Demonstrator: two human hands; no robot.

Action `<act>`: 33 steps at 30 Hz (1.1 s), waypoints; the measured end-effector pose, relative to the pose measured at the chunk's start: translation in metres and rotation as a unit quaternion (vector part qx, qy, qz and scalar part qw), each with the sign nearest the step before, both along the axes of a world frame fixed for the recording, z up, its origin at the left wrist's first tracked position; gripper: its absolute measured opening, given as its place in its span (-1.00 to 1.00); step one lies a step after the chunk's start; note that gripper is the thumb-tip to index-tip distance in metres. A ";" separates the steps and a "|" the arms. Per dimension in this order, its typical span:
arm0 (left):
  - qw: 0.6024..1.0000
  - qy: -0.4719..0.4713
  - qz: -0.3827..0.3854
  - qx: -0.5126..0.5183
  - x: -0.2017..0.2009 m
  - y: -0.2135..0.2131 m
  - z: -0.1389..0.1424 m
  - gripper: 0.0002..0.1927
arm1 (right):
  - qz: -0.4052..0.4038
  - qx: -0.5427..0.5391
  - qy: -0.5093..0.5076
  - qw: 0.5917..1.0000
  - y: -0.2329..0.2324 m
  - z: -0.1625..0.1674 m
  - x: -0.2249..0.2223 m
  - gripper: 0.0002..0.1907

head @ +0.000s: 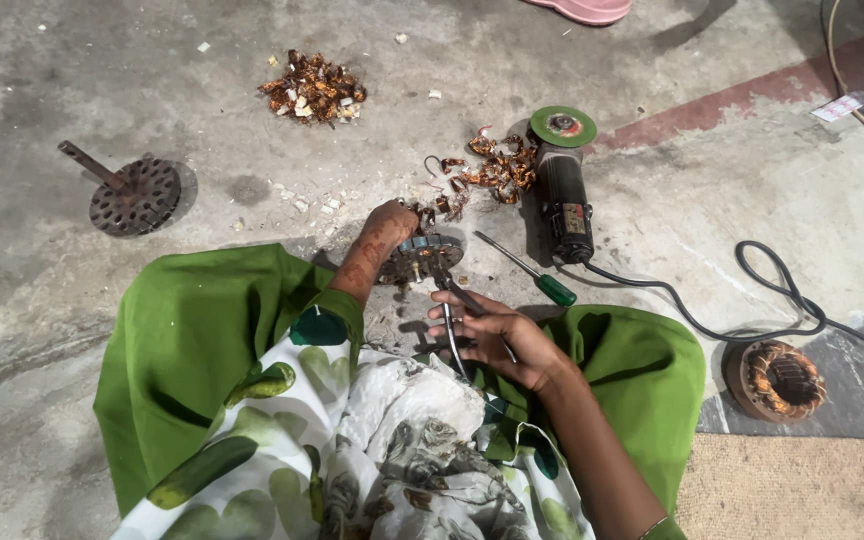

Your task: The person sits on the floor and uses pliers and a screwdriver to remove copper wire from a circular metal component. They repeatedly pull and cut the wire, placing the removed pieces on the floor.

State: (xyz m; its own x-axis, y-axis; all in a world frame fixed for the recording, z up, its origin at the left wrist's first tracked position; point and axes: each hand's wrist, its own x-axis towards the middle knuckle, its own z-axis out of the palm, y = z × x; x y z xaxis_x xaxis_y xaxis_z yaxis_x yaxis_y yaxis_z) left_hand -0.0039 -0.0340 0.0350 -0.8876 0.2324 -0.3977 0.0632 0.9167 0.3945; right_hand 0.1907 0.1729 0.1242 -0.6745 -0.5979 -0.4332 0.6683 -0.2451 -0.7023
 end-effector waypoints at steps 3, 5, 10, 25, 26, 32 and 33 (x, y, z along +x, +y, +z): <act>0.993 -0.070 0.088 0.047 -0.003 0.003 -0.005 -0.74 | 0.001 0.011 0.007 1.000 -0.002 -0.004 0.000 -0.51; 0.976 -0.094 0.184 0.063 -0.004 0.010 -0.008 -0.76 | -0.004 0.040 0.025 0.999 -0.005 -0.008 0.001 -0.59; 0.992 -0.071 0.107 -0.005 0.001 0.034 -0.003 -0.80 | -0.108 0.048 -0.040 0.992 -0.008 -0.029 0.014 -0.81; 0.994 -0.030 0.101 0.036 0.032 0.048 0.049 -0.65 | 0.021 0.672 0.310 0.673 -0.028 -0.028 0.057 -0.48; 0.993 -0.041 0.105 0.037 0.033 0.046 0.049 -0.65 | 0.038 0.688 0.312 0.654 -0.029 -0.016 0.059 -0.44; 0.977 -0.009 0.197 0.076 0.024 0.034 0.036 -0.70 | 0.044 0.690 0.278 0.667 -0.043 0.022 0.079 -0.71; 0.970 0.005 0.226 0.085 0.021 0.028 0.032 -0.70 | 0.034 0.678 0.253 0.689 -0.044 0.019 0.090 -0.64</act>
State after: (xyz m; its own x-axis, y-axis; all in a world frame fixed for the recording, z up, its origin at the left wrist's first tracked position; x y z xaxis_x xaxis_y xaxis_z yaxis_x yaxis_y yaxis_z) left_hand 0.0169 -0.0057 0.0665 -0.9175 -0.1194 -0.3794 -0.3255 0.7736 0.5437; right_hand 0.2810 0.1285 0.1436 -0.9347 0.0878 -0.3445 0.2311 0.8864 -0.4012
